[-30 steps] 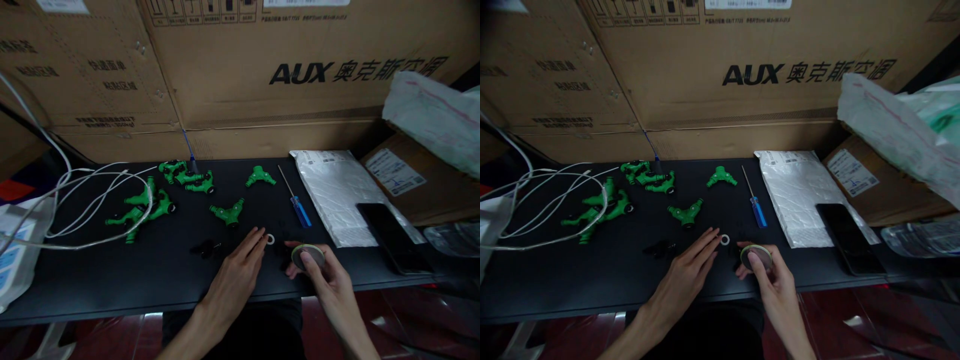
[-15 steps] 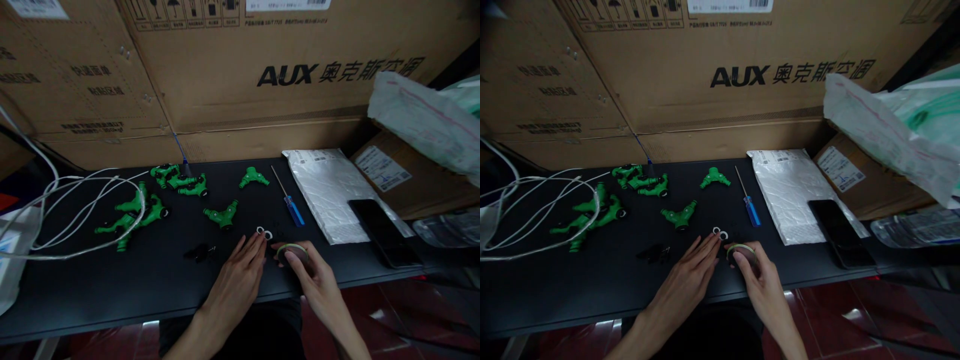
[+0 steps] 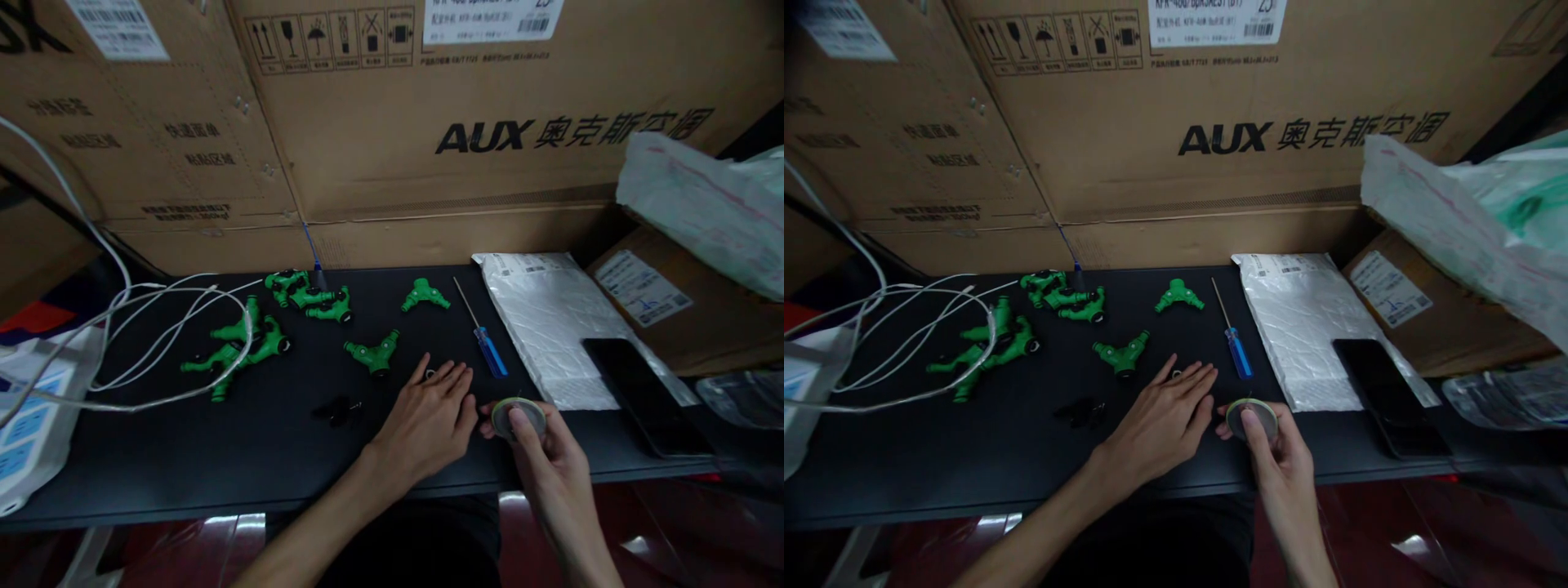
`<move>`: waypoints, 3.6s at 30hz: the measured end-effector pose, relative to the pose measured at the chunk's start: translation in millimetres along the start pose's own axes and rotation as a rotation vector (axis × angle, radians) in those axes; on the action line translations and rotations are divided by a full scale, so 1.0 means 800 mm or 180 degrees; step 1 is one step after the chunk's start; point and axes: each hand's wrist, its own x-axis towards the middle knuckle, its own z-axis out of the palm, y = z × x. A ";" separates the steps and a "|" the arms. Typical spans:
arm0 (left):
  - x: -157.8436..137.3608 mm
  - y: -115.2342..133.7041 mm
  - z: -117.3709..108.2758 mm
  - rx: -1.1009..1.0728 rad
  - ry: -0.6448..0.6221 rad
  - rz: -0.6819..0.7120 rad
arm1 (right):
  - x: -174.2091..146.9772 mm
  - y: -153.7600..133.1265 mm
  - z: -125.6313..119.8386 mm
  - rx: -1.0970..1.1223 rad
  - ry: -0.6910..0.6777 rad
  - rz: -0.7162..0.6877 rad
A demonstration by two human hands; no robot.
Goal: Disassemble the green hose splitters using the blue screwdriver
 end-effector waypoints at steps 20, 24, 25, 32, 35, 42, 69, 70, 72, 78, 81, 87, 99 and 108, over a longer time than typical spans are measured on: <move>0.009 -0.097 -0.108 0.0698 -0.0119 -0.1131 | 0.100 -0.082 0.068 0.0261 -0.1313 -0.0009; 0.010 -0.108 -0.112 -0.0056 0.0410 -0.1102 | 0.130 -0.092 0.098 0.0246 -0.1681 -0.0013; 0.010 -0.110 -0.112 -0.0286 0.0502 -0.1099 | 0.137 -0.094 0.105 0.0261 -0.1754 -0.0031; 0.002 -0.112 -0.107 -0.1779 0.0561 -0.1040 | 0.153 -0.094 0.130 0.0442 -0.1920 -0.0140; 0.001 -0.111 -0.109 -0.2166 0.0388 -0.0987 | 0.146 -0.094 0.132 0.0426 -0.1996 -0.0084; -0.002 -0.106 -0.104 -0.3494 0.0123 -0.1444 | 0.140 -0.098 0.130 -0.0379 -0.1827 -0.0509; -0.005 -0.093 -0.100 -0.4348 0.0308 -0.1783 | 0.139 -0.100 0.127 -0.0908 -0.1763 -0.1076; -0.006 -0.093 -0.099 -0.4366 0.0305 -0.1786 | 0.138 -0.099 0.127 -0.0904 -0.1767 -0.1095; -0.007 -0.093 -0.100 -0.4387 0.0281 -0.1787 | 0.136 -0.098 0.128 -0.0956 -0.1705 -0.1269; -0.008 -0.094 -0.100 -0.4534 0.0266 -0.1764 | 0.126 -0.084 0.125 -0.1383 -0.1145 -0.2329; -0.008 -0.093 -0.099 -0.4646 0.0212 -0.1801 | 0.125 -0.078 0.123 -0.1474 -0.1191 -0.2569; -0.007 -0.089 -0.098 -0.4550 0.0233 -0.1854 | 0.126 -0.078 0.122 -0.1469 -0.1435 -0.2552; -0.010 -0.093 -0.095 -0.4697 0.0233 -0.1944 | 0.122 -0.080 0.123 -0.1253 -0.1514 -0.2461; -0.003 -0.086 -0.095 -0.4313 0.0476 -0.1935 | 0.121 -0.080 0.126 -0.1245 -0.1605 -0.2402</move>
